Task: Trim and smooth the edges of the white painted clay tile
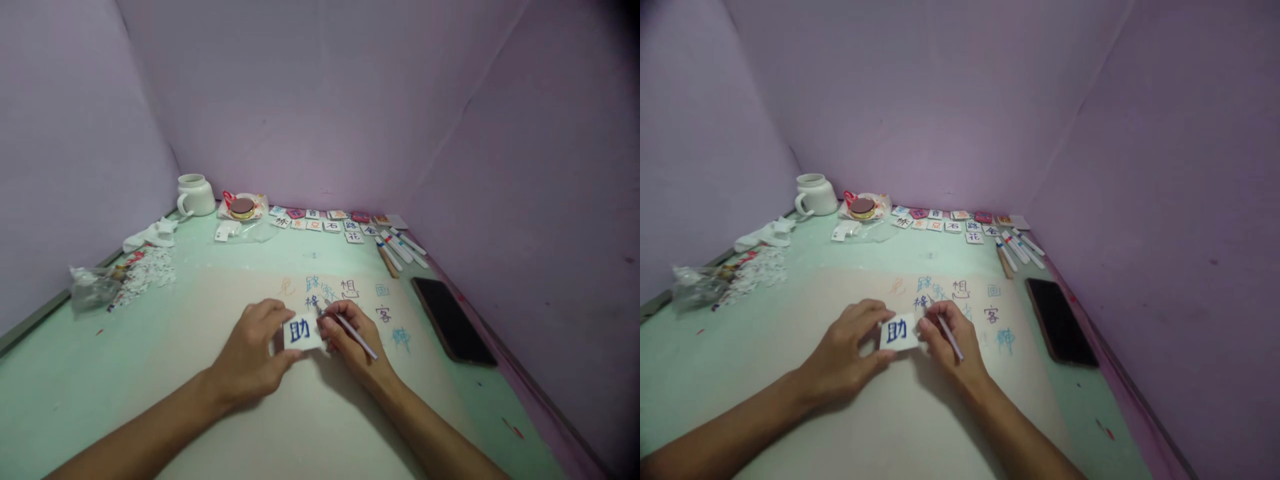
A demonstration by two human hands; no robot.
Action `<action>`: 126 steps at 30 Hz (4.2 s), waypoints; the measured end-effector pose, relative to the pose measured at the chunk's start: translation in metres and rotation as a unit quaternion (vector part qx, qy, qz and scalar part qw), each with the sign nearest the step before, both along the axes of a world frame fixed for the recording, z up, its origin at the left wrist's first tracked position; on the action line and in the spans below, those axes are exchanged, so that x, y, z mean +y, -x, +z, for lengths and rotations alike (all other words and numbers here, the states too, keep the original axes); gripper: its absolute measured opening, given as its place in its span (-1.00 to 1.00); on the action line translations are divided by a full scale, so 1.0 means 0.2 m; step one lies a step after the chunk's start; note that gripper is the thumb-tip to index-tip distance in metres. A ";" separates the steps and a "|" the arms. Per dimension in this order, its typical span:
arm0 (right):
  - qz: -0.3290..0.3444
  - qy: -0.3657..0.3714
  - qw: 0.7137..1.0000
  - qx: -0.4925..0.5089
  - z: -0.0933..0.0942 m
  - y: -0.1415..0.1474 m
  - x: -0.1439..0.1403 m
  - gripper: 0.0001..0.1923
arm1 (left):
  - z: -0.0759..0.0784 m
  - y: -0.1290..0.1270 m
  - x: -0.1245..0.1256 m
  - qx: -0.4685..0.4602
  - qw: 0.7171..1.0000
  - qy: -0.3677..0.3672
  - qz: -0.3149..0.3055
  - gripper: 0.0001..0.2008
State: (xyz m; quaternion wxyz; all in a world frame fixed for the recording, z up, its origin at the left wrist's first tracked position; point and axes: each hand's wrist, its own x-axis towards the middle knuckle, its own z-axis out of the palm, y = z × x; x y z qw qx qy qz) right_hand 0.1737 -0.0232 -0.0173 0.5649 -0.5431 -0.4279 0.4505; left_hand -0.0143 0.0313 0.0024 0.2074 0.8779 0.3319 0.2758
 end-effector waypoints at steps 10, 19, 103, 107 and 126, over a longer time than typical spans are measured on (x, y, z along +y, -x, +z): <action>-0.109 -0.009 0.989 0.101 0.04 -0.01 0.06 -0.76 | 0.05 0.03 -0.11 0.057 0.997 -0.035 -0.049 -0.53; -0.183 -0.036 0.973 0.136 -0.01 -0.08 0.12 -0.73 | -0.16 0.15 -0.51 0.250 0.922 -0.148 -0.256 -0.38; -0.055 0.006 0.998 -0.039 0.01 -0.04 0.03 -0.69 | -0.12 0.01 0.01 0.037 0.999 0.006 -0.010 -0.60; -0.030 -0.032 0.994 -0.097 -0.01 -0.05 0.00 -0.80 | -0.12 0.01 0.01 0.039 0.999 -0.007 -0.017 -0.54; -0.007 -0.077 0.991 -0.105 0.00 -0.05 -0.01 -0.75 | -0.05 0.01 0.02 0.055 0.995 0.046 -0.071 -0.59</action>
